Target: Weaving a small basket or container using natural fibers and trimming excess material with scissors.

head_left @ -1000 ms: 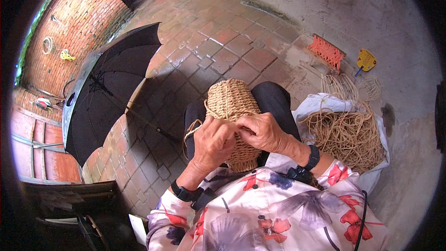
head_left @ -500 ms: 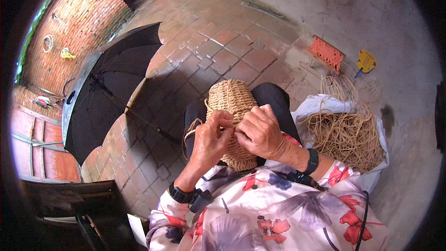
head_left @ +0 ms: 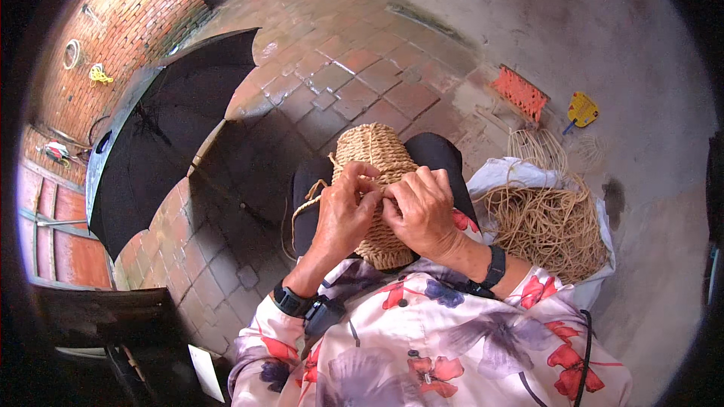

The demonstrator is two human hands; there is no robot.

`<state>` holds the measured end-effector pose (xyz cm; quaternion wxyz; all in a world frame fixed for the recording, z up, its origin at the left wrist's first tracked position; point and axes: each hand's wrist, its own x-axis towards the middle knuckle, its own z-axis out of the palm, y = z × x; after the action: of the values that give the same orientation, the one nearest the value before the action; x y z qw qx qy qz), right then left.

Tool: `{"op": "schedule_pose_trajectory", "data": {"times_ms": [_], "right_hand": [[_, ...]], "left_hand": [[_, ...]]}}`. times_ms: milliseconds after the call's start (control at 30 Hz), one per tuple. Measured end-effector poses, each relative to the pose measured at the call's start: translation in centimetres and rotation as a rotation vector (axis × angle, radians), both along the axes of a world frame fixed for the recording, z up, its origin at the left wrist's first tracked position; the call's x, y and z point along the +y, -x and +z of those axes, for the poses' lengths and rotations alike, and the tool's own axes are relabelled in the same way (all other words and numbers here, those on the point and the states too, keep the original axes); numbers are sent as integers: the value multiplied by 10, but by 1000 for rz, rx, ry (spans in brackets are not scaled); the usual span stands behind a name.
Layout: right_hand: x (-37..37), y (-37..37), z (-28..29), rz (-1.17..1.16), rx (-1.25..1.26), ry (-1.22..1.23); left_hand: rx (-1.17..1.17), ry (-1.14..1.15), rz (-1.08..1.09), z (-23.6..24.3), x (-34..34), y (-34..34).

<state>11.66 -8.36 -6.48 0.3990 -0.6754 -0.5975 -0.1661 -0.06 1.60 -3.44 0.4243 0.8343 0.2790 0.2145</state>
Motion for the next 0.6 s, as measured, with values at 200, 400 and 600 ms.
{"op": "schedule_pose_trajectory", "data": {"times_ms": [200,400,600], "right_hand": [[5,1,-3,17,57,46],[14,-11,10,68,647,335],[1,-10,11,129,482,347]], "left_hand": [[-20,-63,-1,-4,1,1],[-56,-247,-26,-3,3,6],[-48,-166,-40,-2,2,5]]}}
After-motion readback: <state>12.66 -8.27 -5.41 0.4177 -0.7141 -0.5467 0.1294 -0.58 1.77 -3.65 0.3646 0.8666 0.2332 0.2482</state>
